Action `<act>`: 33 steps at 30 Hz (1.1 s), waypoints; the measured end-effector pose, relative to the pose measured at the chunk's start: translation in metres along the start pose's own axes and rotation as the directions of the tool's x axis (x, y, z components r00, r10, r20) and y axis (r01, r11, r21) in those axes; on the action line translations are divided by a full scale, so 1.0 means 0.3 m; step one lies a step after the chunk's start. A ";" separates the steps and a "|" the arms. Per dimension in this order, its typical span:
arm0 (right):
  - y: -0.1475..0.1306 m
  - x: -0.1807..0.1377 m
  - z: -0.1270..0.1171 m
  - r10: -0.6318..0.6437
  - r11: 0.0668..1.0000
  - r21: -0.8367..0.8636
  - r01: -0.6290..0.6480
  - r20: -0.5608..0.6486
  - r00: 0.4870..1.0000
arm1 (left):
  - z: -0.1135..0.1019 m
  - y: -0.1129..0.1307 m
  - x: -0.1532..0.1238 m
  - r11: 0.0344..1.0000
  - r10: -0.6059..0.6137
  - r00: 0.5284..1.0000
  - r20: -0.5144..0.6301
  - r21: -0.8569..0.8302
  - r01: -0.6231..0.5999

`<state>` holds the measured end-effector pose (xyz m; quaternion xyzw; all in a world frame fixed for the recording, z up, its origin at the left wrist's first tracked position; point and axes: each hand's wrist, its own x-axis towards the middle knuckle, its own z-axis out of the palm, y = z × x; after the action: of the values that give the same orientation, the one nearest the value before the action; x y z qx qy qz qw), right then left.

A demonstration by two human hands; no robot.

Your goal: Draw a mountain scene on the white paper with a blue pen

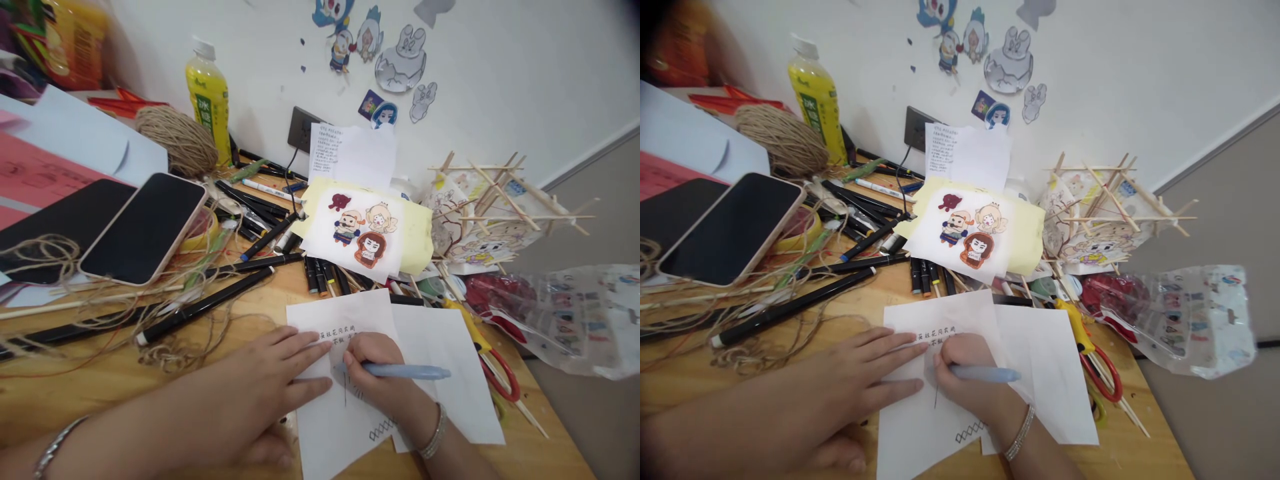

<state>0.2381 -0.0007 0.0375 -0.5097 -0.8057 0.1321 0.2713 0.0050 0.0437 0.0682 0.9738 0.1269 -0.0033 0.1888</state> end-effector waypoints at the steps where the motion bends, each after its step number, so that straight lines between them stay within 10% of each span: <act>1: 0.000 0.001 0.000 0.006 1.000 -0.004 -0.006 0.008 1.000 | 0.002 0.000 -0.001 1.000 -0.002 1.000 -0.003 -0.004 0.002; 33: 0.007 -0.006 0.005 0.124 0.992 -0.011 -0.125 -0.039 0.992 | -0.022 0.012 0.001 0.999 -0.028 0.998 0.055 0.023 0.026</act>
<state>0.2395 -0.0013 0.0345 -0.5631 -0.7679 0.1338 0.2745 0.0058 0.0430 0.0755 0.9736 0.1347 -0.0342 0.1812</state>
